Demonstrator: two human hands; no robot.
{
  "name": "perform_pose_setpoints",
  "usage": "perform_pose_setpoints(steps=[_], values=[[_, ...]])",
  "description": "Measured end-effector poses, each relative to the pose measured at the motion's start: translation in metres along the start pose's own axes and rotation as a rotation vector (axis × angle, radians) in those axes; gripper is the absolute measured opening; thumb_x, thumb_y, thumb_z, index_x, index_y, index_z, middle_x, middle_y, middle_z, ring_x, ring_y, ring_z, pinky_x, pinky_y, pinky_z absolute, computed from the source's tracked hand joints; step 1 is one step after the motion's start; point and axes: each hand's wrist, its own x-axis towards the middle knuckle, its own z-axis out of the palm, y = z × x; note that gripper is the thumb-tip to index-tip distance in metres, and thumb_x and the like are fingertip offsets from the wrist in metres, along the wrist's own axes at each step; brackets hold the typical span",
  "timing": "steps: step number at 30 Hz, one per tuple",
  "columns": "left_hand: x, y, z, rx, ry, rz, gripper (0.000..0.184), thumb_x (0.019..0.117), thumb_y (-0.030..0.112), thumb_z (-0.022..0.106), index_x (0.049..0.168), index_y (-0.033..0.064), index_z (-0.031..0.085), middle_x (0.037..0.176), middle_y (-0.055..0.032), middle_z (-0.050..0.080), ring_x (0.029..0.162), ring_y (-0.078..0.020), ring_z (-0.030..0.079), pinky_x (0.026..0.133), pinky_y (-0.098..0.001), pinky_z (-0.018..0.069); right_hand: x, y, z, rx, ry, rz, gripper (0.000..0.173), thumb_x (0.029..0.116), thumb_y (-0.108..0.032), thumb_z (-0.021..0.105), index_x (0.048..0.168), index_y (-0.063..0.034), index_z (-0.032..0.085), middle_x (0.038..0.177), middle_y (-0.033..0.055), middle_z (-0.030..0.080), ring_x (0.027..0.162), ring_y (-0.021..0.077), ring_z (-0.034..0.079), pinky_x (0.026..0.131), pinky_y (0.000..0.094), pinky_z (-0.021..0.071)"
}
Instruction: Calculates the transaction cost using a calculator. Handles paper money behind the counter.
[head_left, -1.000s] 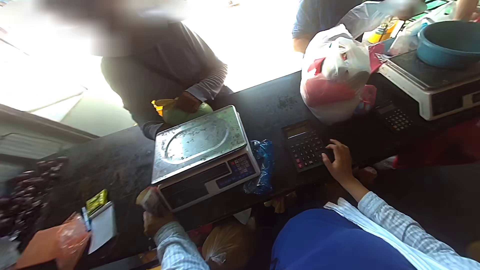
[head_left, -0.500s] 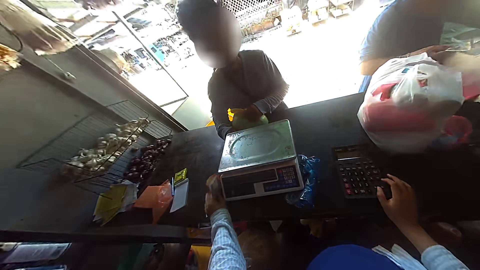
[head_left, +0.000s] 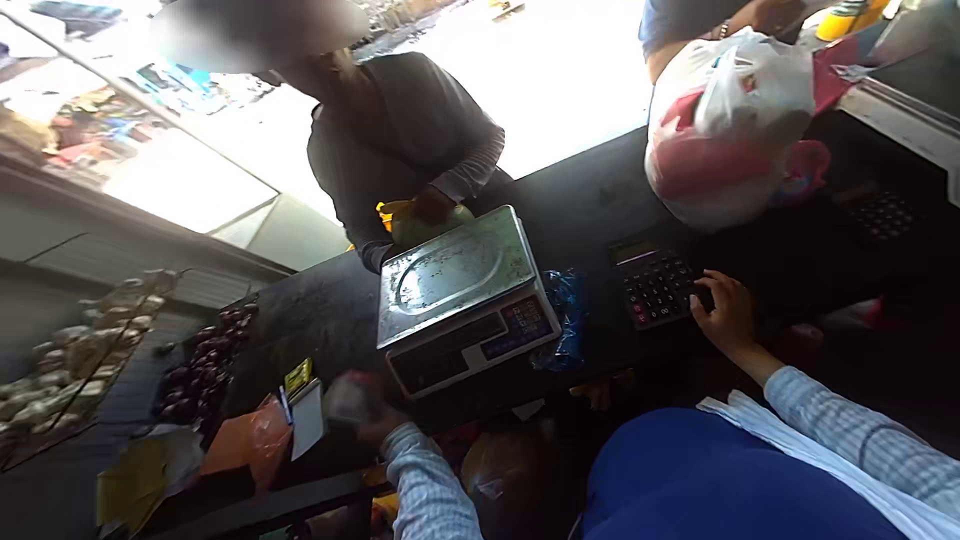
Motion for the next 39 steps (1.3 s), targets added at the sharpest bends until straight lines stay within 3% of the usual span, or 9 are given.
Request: perform_pose_setpoints(steps=[6, 9, 11, 14, 19, 22, 27, 32, 39], values=[[-0.14, 0.12, -0.089, -0.546, -0.063, 0.205, 0.053, 0.0955, 0.009, 0.07, 0.132, -0.0229, 0.047, 0.123, -0.0281, 0.064, 0.117, -0.0145, 0.064, 0.104, -0.0248, 0.048, -0.008, -0.092, -0.031, 0.446, -0.053, -0.076, 0.039, 0.1008, -0.031, 0.051, 0.12, -0.0007, 0.067, 0.138, 0.0241, 0.06, 0.131, 0.0359, 0.055, 0.108, 0.0496, 0.0446], [-0.219, 0.154, -0.074, -0.972, -0.437, 0.426, 0.04, 0.0814, -0.002, 0.077, 0.116, -0.0119, 0.059, 0.105, 0.0011, 0.075, 0.099, -0.0011, 0.07, 0.09, -0.0246, 0.0602, -0.008, -0.156, -0.04, 0.787, -0.438, -0.088, 0.06, 0.1011, -0.05, 0.053, 0.132, 0.0013, 0.061, 0.136, 0.0188, 0.06, 0.125, 0.023, 0.059, 0.101, 0.0386, 0.0509], [-0.257, 0.171, -0.063, -1.118, -0.664, 0.341, 0.045, 0.0764, -0.003, 0.08, 0.116, -0.0087, 0.06, 0.103, 0.0019, 0.076, 0.096, -0.0055, 0.072, 0.087, -0.0295, 0.0622, -0.004, -0.186, -0.039, 0.963, -0.584, -0.048, 0.058, 0.0967, -0.047, 0.064, 0.128, 0.002, 0.059, 0.114, 0.0093, 0.068, 0.103, 0.0116, 0.065, 0.089, 0.0299, 0.0543], [-0.281, 0.188, -0.066, -1.247, -0.837, 0.176, 0.05, 0.0734, -0.005, 0.081, 0.118, -0.0023, 0.058, 0.1, 0.0047, 0.076, 0.092, -0.0047, 0.073, 0.084, -0.0275, 0.0627, 0.002, -0.206, -0.037, 1.229, -0.528, 0.1, 0.01, 0.0932, -0.009, 0.069, 0.098, -0.0028, 0.063, 0.085, -0.0045, 0.068, 0.079, -0.0001, 0.066, 0.075, 0.0207, 0.0569], [-0.269, 0.18, -0.078, -1.427, -1.149, -0.105, 0.027, 0.095, 0.027, 0.064, 0.118, 0.0132, 0.061, 0.104, 0.0058, 0.075, 0.099, -0.0046, 0.071, 0.09, -0.029, 0.0593, 0.001, -0.201, -0.042, 1.345, -0.597, 0.18, 0.017, 0.1015, -0.004, 0.055, 0.102, -0.0077, 0.071, 0.093, -0.0088, 0.075, 0.087, -0.0006, 0.07, 0.084, 0.0222, 0.0596], [-0.274, 0.179, -0.079, -1.37, -1.141, -0.116, 0.028, 0.1043, 0.01, 0.034, 0.114, 0.011, 0.06, 0.099, 0.0046, 0.076, 0.094, -0.0059, 0.073, 0.089, -0.0299, 0.0604, -0.007, -0.2, -0.036, 1.292, -0.581, 0.188, 0.02, 0.1012, -0.005, 0.054, 0.104, -0.0026, 0.073, 0.107, -0.003, 0.071, 0.099, -0.0005, 0.066, 0.092, 0.0208, 0.0562], [-0.287, 0.185, -0.067, -1.323, -0.903, -0.066, 0.019, 0.0927, -0.006, 0.059, 0.097, 0.0066, 0.072, 0.089, 0.0021, 0.078, 0.084, -0.0062, 0.074, 0.08, -0.0272, 0.0621, -0.008, -0.194, -0.031, 1.354, -0.531, 0.296, 0.028, 0.0928, 0.001, 0.066, 0.119, -0.0012, 0.056, 0.101, -0.0009, 0.073, 0.094, 0.0068, 0.072, 0.088, 0.0264, 0.0606], [-0.293, 0.185, -0.066, -1.395, -0.954, -0.023, 0.028, 0.1054, 0.009, 0.04, 0.107, 0.0151, 0.068, 0.094, 0.0075, 0.076, 0.088, -0.0021, 0.072, 0.082, -0.0247, 0.0603, -0.004, -0.186, -0.033, 1.396, -0.444, 0.437, 0.019, 0.0941, 0.004, 0.064, 0.112, -0.0018, 0.063, 0.093, -0.0007, 0.075, 0.087, 0.0069, 0.073, 0.084, 0.0254, 0.0614], [-0.296, 0.194, -0.058, -1.332, -0.819, -0.09, 0.024, 0.099, 0.002, 0.055, 0.093, 0.01, 0.076, 0.08, 0.0025, 0.076, 0.07, -0.0045, 0.072, 0.067, -0.0237, 0.0616, -0.004, -0.185, -0.032, 1.424, -0.353, 0.479, 0.021, 0.0977, 0.002, 0.06, 0.118, -0.0022, 0.058, 0.098, -0.0004, 0.074, 0.09, 0.0072, 0.072, 0.086, 0.0259, 0.061]])
